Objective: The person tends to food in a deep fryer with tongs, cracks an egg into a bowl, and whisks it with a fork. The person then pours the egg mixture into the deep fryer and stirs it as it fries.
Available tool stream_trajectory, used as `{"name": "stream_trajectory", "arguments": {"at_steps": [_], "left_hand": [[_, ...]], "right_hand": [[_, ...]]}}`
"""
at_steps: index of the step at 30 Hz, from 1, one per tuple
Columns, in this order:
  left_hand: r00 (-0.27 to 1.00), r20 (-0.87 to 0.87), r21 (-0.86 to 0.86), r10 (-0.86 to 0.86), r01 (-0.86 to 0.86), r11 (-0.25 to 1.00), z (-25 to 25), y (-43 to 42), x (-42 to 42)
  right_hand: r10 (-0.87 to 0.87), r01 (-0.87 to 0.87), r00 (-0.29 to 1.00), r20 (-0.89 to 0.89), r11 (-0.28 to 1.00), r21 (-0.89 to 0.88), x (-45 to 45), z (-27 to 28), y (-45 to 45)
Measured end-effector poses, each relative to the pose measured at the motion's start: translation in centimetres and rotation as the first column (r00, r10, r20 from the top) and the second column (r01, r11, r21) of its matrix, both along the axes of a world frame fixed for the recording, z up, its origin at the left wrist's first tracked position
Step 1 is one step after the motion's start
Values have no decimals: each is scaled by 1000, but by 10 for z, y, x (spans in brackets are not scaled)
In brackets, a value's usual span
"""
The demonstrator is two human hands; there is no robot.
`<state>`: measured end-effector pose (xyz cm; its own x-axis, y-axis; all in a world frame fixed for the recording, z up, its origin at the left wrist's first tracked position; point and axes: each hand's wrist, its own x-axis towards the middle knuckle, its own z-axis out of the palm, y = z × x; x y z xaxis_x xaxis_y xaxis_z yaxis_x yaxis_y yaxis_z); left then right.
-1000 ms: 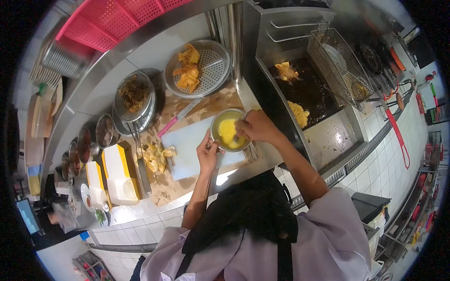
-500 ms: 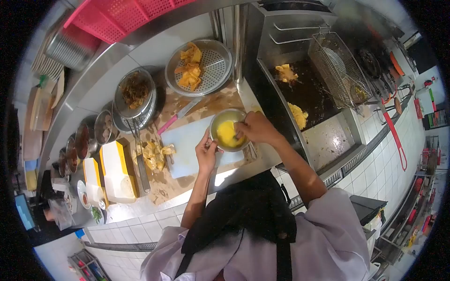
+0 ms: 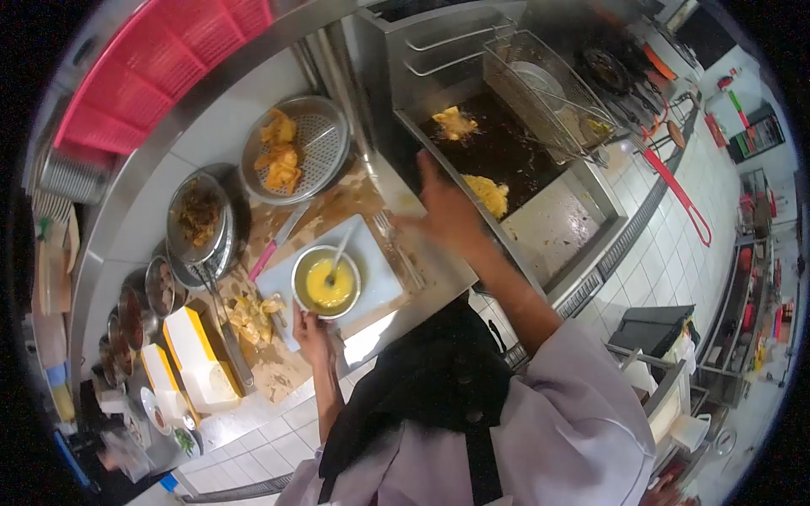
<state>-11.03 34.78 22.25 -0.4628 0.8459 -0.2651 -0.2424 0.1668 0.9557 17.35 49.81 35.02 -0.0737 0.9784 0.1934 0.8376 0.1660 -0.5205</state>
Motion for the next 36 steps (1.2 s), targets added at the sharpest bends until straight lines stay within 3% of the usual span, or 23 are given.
{"name": "stream_trajectory", "arguments": {"at_steps": [1,2,3,4,6,8,9,11,12,14,16,17,19,22,23,25,30,32,33,35,36], "left_hand": [[997,-44,-34,67,-69,997,4,-4,1],[998,-36,-35,57,-59,998,9,-5,4],[992,-71,-11,105,-106,994,15,-6,7],[982,-106,18,154,-153,988,19,-6,9],[978,-164,7,129,-129,992,21,-11,11],[955,-276,-1,110,-114,993,21,-9,15],[957,-256,15,137,-138,990,21,-8,17],[959,-237,6,156,-159,987,26,-3,22],[959,-227,-15,169,-177,984,29,-4,22],[953,-237,-2,190,-196,981,24,-2,23],[945,-246,8,214,-219,976,24,-4,25],[944,-250,9,214,-219,976,25,-3,28],[934,-284,-2,216,-226,974,30,-2,33],[909,-301,-13,290,-308,951,39,4,42],[905,-304,-10,297,-315,949,34,2,39],[889,-260,24,376,-383,923,19,-6,28],[786,-324,-10,526,-559,829,42,-24,31],[760,-339,-1,554,-590,808,44,-38,29],[739,-368,-8,565,-610,793,43,-45,30],[720,-383,-15,578,-631,776,45,-56,36],[714,-386,-16,584,-639,769,46,-60,39]], "right_hand": [[-153,152,988,30,988,40,23,31,-2],[-218,167,964,152,943,287,63,42,8],[-372,249,852,368,907,340,96,65,9],[-530,310,636,560,841,443,134,65,14],[-401,301,417,816,908,293,218,47,22],[-291,319,374,881,932,173,270,7,38],[-291,321,371,882,931,172,271,10,36],[-219,391,583,782,920,-34,264,28,35],[-214,387,585,782,921,-38,262,41,30],[-53,219,361,931,975,-29,255,83,12],[-176,257,522,834,965,43,224,138,-17],[-176,257,526,832,965,42,217,150,-25],[-148,213,839,523,975,-65,210,160,-35],[-202,217,974,104,964,-156,217,74,-29],[-209,201,978,-15,956,-213,213,43,-24],[-522,239,810,-267,710,-663,199,5,-8],[-671,134,639,-375,578,-805,197,-94,53],[-685,113,590,-428,595,-796,193,-134,91],[-714,108,476,-513,626,-772,194,-182,120],[-741,124,405,-536,625,-771,187,-213,155],[-748,142,454,-485,598,-789,175,-206,165]]}}
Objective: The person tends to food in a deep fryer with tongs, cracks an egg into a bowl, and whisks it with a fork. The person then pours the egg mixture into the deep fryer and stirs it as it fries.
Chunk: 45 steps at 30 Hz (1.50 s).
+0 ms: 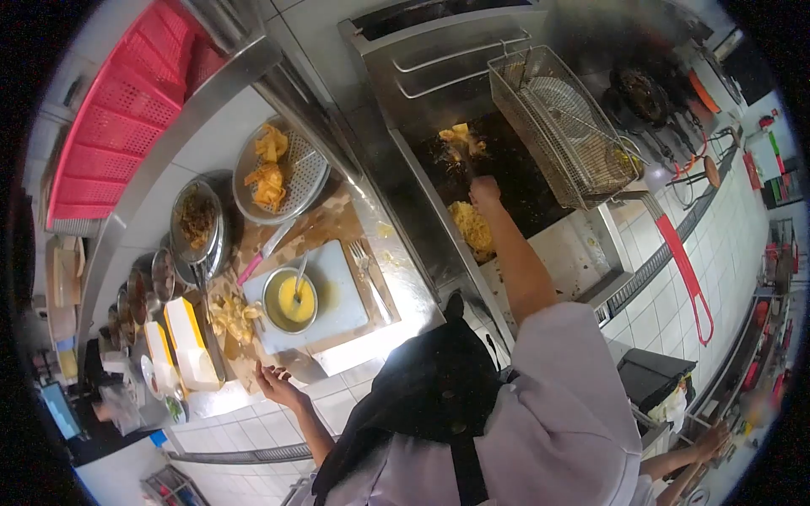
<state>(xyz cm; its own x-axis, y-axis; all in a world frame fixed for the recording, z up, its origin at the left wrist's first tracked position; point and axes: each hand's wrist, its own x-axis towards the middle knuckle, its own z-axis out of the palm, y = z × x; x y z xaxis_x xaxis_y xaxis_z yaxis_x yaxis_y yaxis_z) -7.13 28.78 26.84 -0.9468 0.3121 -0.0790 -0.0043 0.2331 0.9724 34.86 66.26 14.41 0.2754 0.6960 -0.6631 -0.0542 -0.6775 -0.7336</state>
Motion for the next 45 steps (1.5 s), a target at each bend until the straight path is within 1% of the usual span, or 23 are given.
{"name": "stream_trajectory", "arguments": {"at_steps": [4,6,8,12,14,16,18,20,21,22,24,28,30,31,33,36,37,38,40,41,43,44,45], "left_hand": [[1000,-19,-56,13,-14,998,3,-17,13],[998,-10,-61,62,-63,996,-1,-31,13],[997,-14,-86,82,-83,993,-7,-49,9],[998,14,-68,60,-59,996,-73,-96,-22],[998,-55,-157,-8,-1,988,-119,-129,-43],[904,-385,-375,-187,32,927,-153,-154,-53],[899,-316,-399,-302,163,902,-176,-177,-60],[895,86,-525,-438,414,743,-163,-179,-52],[866,401,-434,-298,467,770,-212,-202,-70],[801,398,-594,-448,597,539,-244,-213,-85],[712,582,-558,-393,701,444,-274,-223,-101],[560,827,-425,-53,683,595,-274,-195,-123],[510,860,-411,-2,695,590,-278,-183,-129],[480,877,-396,-13,737,547,-276,-175,-130],[483,872,-365,-74,745,558,-265,-160,-119],[517,828,-315,-217,750,582,-222,-136,-78],[522,821,-317,-232,754,576,-225,-134,-66],[527,814,-320,-242,756,571,-227,-135,-53],[524,835,-339,-167,730,594,-233,-141,-27],[516,834,-325,-195,745,582,-232,-143,-12],[494,828,-290,-265,783,551,-232,-154,17],[492,825,-290,-277,790,541,-233,-159,34],[500,815,-328,-293,815,477,-235,-163,50]], "right_hand": [[-48,64,987,153,993,-101,-5,-1,11],[-17,7,983,182,998,59,20,-1,-10],[-70,74,996,-50,992,98,50,34,-49],[-20,20,1000,-15,1000,1,103,94,-134],[87,-81,980,177,996,-44,120,139,-182],[33,-46,953,302,998,34,137,170,-234],[256,-326,798,545,945,33,163,207,-277],[418,-438,512,750,879,-190,161,243,-305],[436,-444,424,794,864,-237,175,230,-320],[464,-495,244,852,815,-302,176,223,-328],[466,-385,238,852,851,-358,171,221,-338],[346,-464,232,909,861,-209,182,201,-352],[465,-349,536,705,882,-317,185,203,-347],[467,-358,536,703,880,-311,184,207,-347],[316,-168,830,460,928,-333,186,216,-341],[319,-188,788,527,939,-287,204,205,-340],[353,-315,625,696,930,-189,208,197,-344],[292,-484,337,895,869,-101,216,184,-349],[322,-584,-34,946,762,-281,180,232,-346],[315,-601,-39,948,750,-274,168,249,-345],[298,-567,-265,917,721,-398,159,271,-349],[291,-579,-264,920,714,-392,167,274,-351],[165,-636,-353,921,680,-365,176,276,-353]]}}
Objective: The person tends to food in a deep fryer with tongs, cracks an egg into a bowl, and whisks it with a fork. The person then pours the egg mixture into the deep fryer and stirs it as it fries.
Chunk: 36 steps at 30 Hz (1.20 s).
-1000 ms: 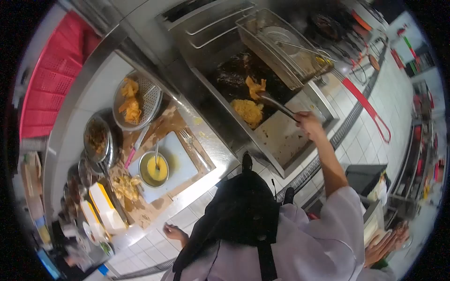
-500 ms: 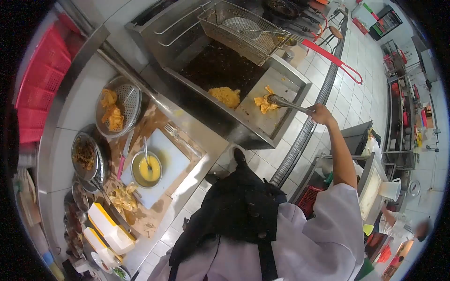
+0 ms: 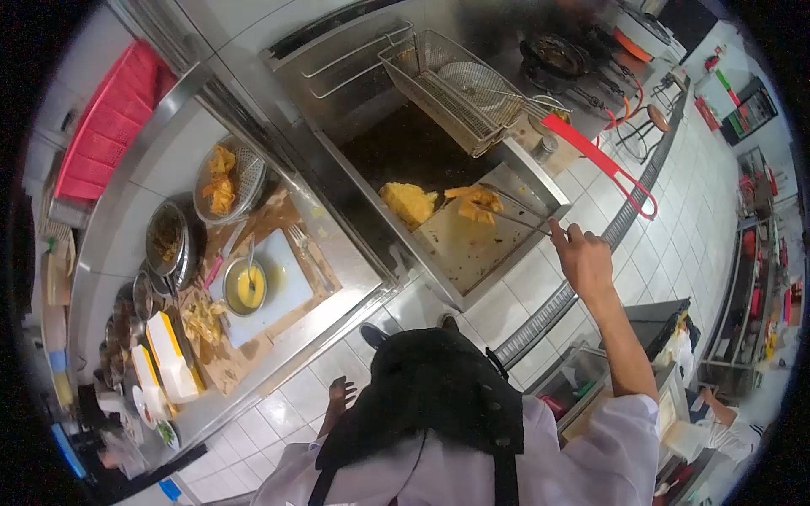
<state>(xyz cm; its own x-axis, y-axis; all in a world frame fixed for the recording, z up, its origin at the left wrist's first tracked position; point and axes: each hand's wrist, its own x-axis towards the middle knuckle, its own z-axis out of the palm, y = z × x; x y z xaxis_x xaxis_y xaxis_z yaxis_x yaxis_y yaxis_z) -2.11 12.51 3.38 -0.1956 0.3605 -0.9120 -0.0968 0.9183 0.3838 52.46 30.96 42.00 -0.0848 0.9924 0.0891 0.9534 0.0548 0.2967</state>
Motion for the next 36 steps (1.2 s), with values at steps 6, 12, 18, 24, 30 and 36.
{"name": "stream_trajectory", "arguments": {"at_steps": [6,12,18,24,30,36], "left_hand": [[996,-12,-8,-88,88,996,-16,-43,49],[990,-96,-10,-99,98,995,2,-43,66],[985,-151,130,79,-60,990,-2,-44,67],[984,-106,98,143,-133,986,-9,-81,78],[971,-88,-13,221,-223,975,-19,-135,72],[973,-116,-106,199,-212,972,-25,-153,43]], "right_hand": [[223,-286,950,219,904,318,17,61,5],[207,-511,835,510,637,578,18,179,39],[155,-639,729,666,503,582,44,274,103],[140,-552,781,609,612,566,12,179,150],[268,-668,658,703,638,382,16,168,185],[-26,-713,654,756,314,627,-16,271,158]]}}
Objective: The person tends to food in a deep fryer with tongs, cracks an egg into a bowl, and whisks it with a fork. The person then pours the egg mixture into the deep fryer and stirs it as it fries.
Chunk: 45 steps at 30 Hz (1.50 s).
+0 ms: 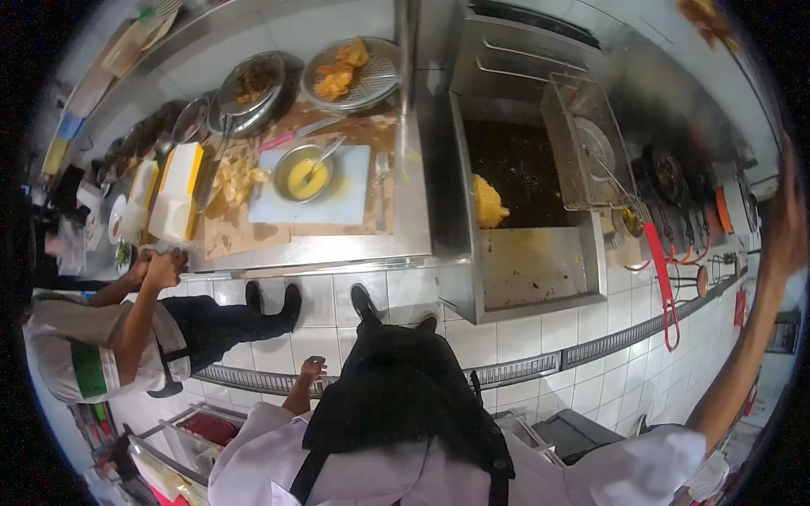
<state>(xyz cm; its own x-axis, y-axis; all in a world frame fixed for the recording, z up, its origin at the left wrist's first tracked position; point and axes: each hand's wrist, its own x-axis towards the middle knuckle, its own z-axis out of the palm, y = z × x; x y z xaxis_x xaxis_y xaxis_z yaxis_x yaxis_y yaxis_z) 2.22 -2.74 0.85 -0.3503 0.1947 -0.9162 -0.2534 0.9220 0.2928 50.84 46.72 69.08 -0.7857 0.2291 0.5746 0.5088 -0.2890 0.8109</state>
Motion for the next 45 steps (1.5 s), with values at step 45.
{"name": "stream_trajectory", "arguments": {"at_steps": [45], "left_hand": [[629,529,480,569,-775,410,136,210,-105]], "right_hand": [[-362,-675,602,-712,246,-696,-355,-283,72]]}}
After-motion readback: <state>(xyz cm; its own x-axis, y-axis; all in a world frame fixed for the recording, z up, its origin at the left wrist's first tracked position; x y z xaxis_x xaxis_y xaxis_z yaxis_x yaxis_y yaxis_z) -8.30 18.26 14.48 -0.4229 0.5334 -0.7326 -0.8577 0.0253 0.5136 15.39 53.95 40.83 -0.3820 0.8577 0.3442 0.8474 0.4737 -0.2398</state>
